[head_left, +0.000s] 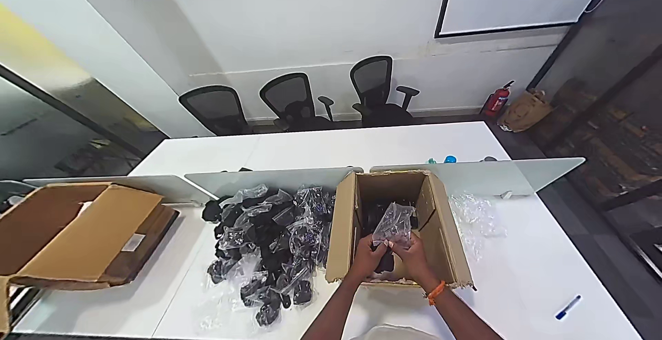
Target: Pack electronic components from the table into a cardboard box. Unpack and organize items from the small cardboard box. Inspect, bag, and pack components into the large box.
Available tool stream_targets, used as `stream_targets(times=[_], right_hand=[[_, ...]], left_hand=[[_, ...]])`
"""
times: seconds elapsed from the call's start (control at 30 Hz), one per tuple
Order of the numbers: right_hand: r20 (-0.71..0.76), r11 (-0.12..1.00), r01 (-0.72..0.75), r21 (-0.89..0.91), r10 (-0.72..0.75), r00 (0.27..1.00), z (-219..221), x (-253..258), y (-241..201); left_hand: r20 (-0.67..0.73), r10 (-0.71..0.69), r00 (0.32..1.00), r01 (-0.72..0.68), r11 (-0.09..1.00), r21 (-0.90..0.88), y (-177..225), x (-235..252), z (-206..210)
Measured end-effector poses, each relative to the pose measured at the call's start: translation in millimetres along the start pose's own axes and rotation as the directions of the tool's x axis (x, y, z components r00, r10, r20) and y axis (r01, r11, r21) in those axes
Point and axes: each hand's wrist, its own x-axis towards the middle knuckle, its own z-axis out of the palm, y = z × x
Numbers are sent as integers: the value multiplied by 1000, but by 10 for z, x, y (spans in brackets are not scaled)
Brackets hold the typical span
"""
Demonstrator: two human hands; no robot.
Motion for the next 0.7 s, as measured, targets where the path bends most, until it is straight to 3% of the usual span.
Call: stream_targets(times=[0.17,0.47,0.7], right_hand=[[23,995,-31,99,29,999,-18,44,-3],[39,992,-7,126,2,999,-22,32,-1],[59,988,-22,154,13,998,-45,15,-4]], left_hand=[[-81,1,997,-1,1000,0,12,16,-11],[-19,-34,999,34,999,17,82,-24,4],[-87,-47,995,44,998,-37,106,-45,11]])
